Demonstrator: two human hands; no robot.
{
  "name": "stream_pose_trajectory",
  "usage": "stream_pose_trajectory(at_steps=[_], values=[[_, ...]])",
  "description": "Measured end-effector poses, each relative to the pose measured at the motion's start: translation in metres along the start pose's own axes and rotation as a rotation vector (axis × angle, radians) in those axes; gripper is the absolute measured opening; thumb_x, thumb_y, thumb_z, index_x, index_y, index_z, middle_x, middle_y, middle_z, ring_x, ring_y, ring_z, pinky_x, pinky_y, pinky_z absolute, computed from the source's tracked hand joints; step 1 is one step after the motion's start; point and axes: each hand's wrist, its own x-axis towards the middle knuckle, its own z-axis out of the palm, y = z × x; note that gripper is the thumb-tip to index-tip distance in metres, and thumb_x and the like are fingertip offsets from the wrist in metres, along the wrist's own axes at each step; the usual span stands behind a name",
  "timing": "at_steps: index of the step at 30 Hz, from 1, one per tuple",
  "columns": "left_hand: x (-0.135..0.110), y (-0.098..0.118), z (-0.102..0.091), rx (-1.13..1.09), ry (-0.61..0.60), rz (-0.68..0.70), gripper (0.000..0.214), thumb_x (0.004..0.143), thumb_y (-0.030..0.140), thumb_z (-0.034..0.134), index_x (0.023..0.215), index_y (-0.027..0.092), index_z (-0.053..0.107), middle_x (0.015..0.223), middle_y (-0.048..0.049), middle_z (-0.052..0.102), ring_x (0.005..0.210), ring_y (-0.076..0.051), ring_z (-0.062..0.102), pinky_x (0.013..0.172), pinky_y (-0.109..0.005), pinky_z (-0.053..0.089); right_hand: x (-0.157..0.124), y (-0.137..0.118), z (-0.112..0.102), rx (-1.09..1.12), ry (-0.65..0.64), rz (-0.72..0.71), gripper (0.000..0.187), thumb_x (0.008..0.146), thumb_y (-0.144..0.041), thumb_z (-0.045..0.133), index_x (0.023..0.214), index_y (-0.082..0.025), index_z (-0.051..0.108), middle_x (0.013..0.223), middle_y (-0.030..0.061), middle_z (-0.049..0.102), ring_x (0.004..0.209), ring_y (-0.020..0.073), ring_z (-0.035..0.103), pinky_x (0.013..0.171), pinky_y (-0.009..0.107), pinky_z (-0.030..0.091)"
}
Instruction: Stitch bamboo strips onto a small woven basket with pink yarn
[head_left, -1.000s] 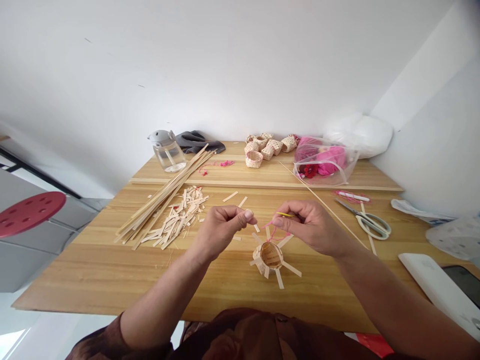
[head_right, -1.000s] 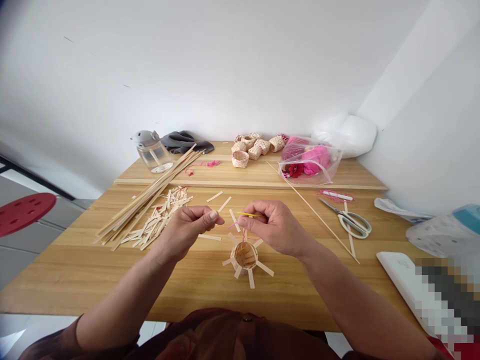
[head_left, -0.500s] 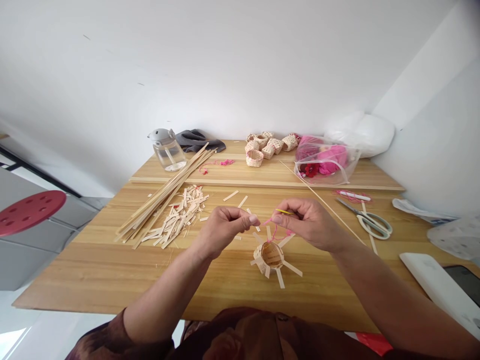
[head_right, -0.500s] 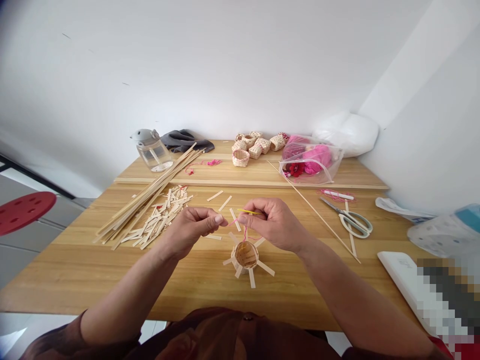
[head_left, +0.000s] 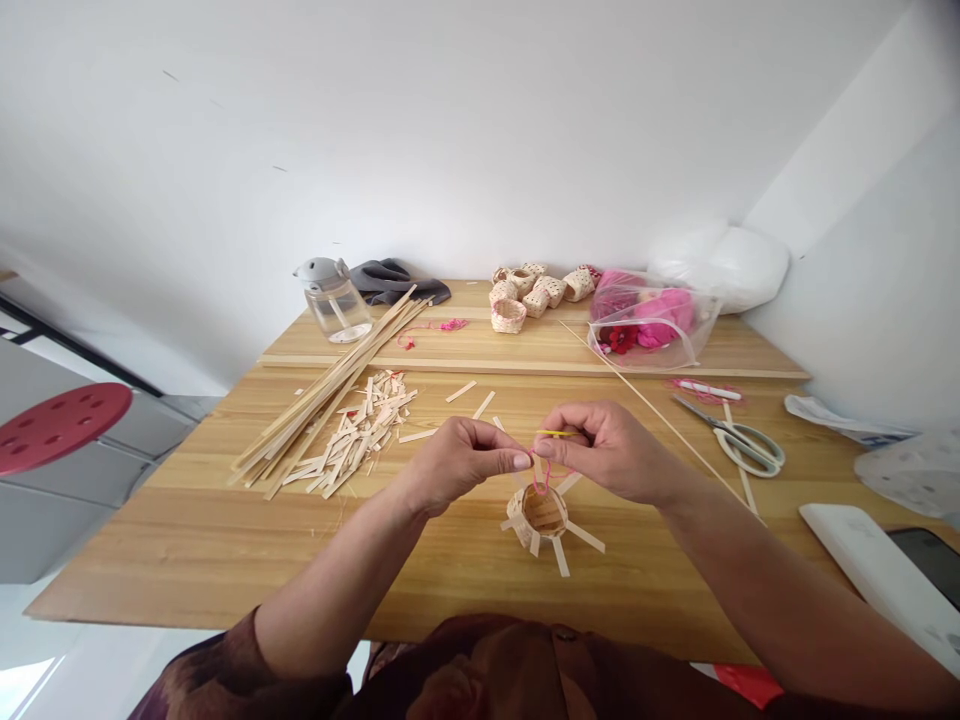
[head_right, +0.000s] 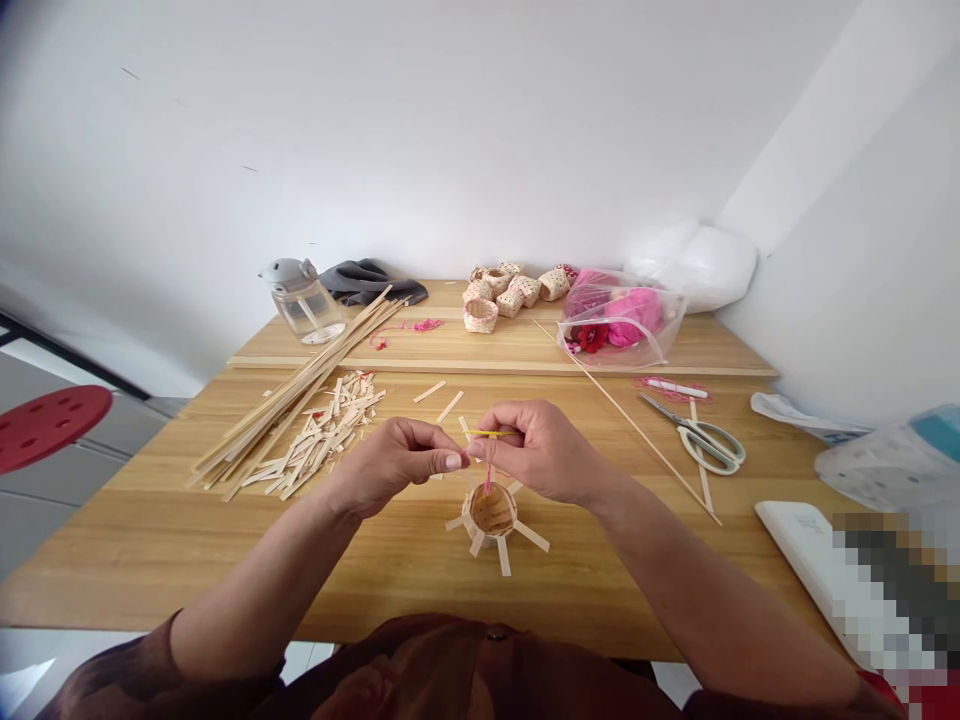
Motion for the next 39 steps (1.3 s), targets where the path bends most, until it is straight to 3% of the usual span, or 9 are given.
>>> stream_pose_trajectory(at_steps=[6,10,12,15,19,23,30,35,39], values=[[0.006,-0.005,0.007,-0.372,-0.020,0.003,0.036,0.058,0.043,0.093,0.064,0.013,0.074,0.058,0.0009,0.053,0.051,-0.004,0.032,0.048,-0.020,0.018,0.008,0.009,0.013,0.070,0.087,-0.039,0.031,0.084,-0.046,0.072,0.080,-0.016,0.071,0.058,-0.0062,0.043,0.053,0.0063,0.031,0.049,0.023,0.025],[0.021,-0.015,0.019,-0.534,0.215,0.184,0.032,0.063,0.044,0.091,0.077,0.018,0.079,0.064,0.0008,0.055,0.055,-0.005,0.037,0.049,-0.018,0.026,0.012,0.019,0.034,0.119,0.124,-0.049,0.033,0.088,-0.047,0.068,0.082,-0.015,0.071,0.056,-0.0060,0.041,0.052,0.0069,0.032,0.049,0.024,0.025],[0.028,-0.021,0.020,-0.338,0.333,0.362,0.024,0.073,0.041,0.085,0.086,0.022,0.081,0.077,-0.0026,0.064,0.063,-0.008,0.048,0.055,-0.021,0.037,0.011,0.021,0.039,0.099,0.128,-0.057,0.031,0.090,-0.045,0.066,0.083,-0.015,0.071,0.054,-0.0068,0.037,0.050,0.0067,0.028,0.048,0.024,0.022],[0.032,-0.028,0.010,0.148,0.459,0.695,0.011,0.085,0.029,0.076,0.093,0.025,0.082,0.080,-0.0031,0.063,0.077,-0.013,0.057,0.069,-0.026,0.046,0.008,0.020,0.034,0.087,0.127,-0.067,0.028,0.092,-0.041,0.065,0.081,-0.015,0.069,0.055,-0.0070,0.038,0.050,0.0062,0.028,0.048,0.023,0.023],[0.027,-0.031,-0.004,0.663,0.503,0.881,0.012,0.089,0.021,0.071,0.095,0.025,0.081,0.079,-0.0023,0.057,0.076,-0.013,0.055,0.067,-0.026,0.045,0.008,0.021,0.021,0.064,0.149,-0.092,0.025,0.093,-0.039,0.063,0.081,-0.017,0.064,0.059,-0.0069,0.038,0.053,0.0069,0.031,0.049,0.023,0.026],[0.021,-0.029,-0.003,0.835,0.506,0.878,0.007,0.088,0.024,0.074,0.089,0.024,0.080,0.079,-0.0021,0.059,0.072,-0.012,0.053,0.064,-0.025,0.044,0.011,0.025,0.017,-0.023,0.170,-0.138,0.022,0.094,-0.036,0.061,0.083,-0.018,0.063,0.064,-0.0052,0.044,0.057,0.0082,0.036,0.052,0.023,0.031],[0.019,-0.025,0.005,0.532,0.500,0.693,0.005,0.077,0.026,0.083,0.079,0.023,0.079,0.083,-0.0020,0.059,0.067,-0.009,0.055,0.047,-0.018,0.040,0.019,0.031,0.007,-0.190,0.283,-0.324,0.015,0.093,-0.029,0.064,0.086,-0.016,0.069,0.071,-0.0011,0.055,0.062,0.0098,0.046,0.056,0.024,0.037],[0.027,-0.023,0.007,0.460,0.521,0.629,0.014,0.077,0.027,0.082,0.071,0.018,0.073,0.088,-0.0042,0.068,0.067,-0.010,0.059,0.049,-0.019,0.040,0.022,0.040,0.003,-0.238,0.344,-0.412,0.013,0.092,-0.027,0.066,0.087,-0.017,0.073,0.070,-0.0001,0.056,0.062,0.0104,0.047,0.059,0.025,0.039],[0.040,-0.027,0.009,0.386,0.431,0.573,0.015,0.077,0.031,0.083,0.073,0.019,0.075,0.085,-0.0060,0.072,0.075,-0.015,0.066,0.055,-0.022,0.044,0.023,0.051,0.004,-0.178,0.367,-0.380,0.014,0.092,-0.030,0.067,0.088,-0.018,0.075,0.070,0.0003,0.057,0.062,0.0111,0.048,0.059,0.026,0.039]])
